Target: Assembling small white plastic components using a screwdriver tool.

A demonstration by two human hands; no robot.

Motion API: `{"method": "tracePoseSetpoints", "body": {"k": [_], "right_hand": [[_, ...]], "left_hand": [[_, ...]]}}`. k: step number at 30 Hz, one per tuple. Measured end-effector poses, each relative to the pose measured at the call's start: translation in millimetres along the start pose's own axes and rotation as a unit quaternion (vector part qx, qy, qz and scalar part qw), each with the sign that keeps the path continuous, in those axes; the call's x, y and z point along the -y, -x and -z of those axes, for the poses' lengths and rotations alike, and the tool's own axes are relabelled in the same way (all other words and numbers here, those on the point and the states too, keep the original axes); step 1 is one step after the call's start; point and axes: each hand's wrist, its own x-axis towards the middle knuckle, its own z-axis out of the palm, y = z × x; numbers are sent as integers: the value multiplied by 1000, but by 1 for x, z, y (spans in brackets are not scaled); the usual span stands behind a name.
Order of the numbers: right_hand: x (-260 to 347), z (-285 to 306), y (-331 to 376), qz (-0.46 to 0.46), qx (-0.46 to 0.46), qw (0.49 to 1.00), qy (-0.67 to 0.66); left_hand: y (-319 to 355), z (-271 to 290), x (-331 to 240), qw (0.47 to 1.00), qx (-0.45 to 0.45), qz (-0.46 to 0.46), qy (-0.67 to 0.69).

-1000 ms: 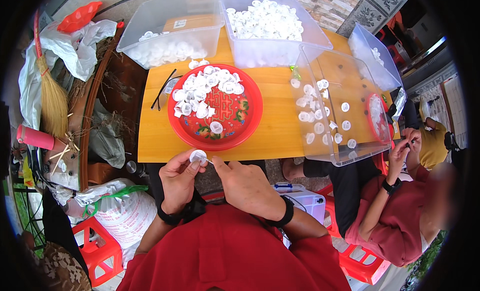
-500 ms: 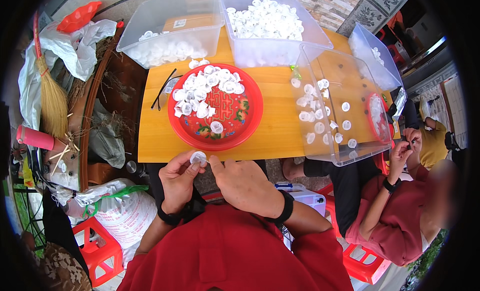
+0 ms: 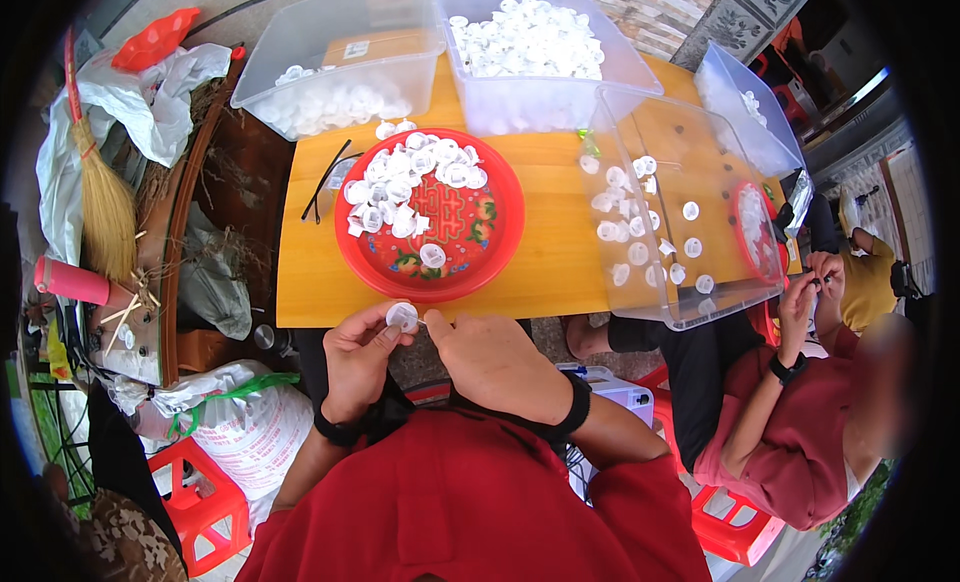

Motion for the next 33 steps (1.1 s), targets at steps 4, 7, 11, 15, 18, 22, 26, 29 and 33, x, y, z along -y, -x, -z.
{"method": "tracePoseSetpoints", "body": {"k": [4, 7, 11, 15, 18, 22, 26, 29, 33], "right_hand": [[-6, -25, 8, -11, -116, 977, -176], [1, -25, 12, -62, -134, 929, -339], [1, -38, 15, -109, -106, 905, -397], [8, -38, 14, -126, -106, 895, -414], [7, -47, 15, -106, -114, 910, -383], [10, -52, 13, -74, -167, 920, -346], [11, -46, 12, -73, -139, 960, -233], [16, -32, 12, -65, -101, 988, -96], [21, -16, 7, -26, -34, 996, 83]], "left_hand": [[-2, -3, -2, 999, -6, -31, 43], [-3, -5, -3, 997, -20, -36, 60], [-3, -9, -2, 997, -9, -53, 58], [-1, -11, 1, 997, -13, -61, 50], [0, -13, 3, 997, -27, -65, 45], [1, -15, 5, 995, -42, -83, 31], [1, -16, 5, 995, -39, -95, 2], [2, -14, 8, 993, -36, -111, -28], [3, -14, 11, 989, -54, -114, -79]]}}
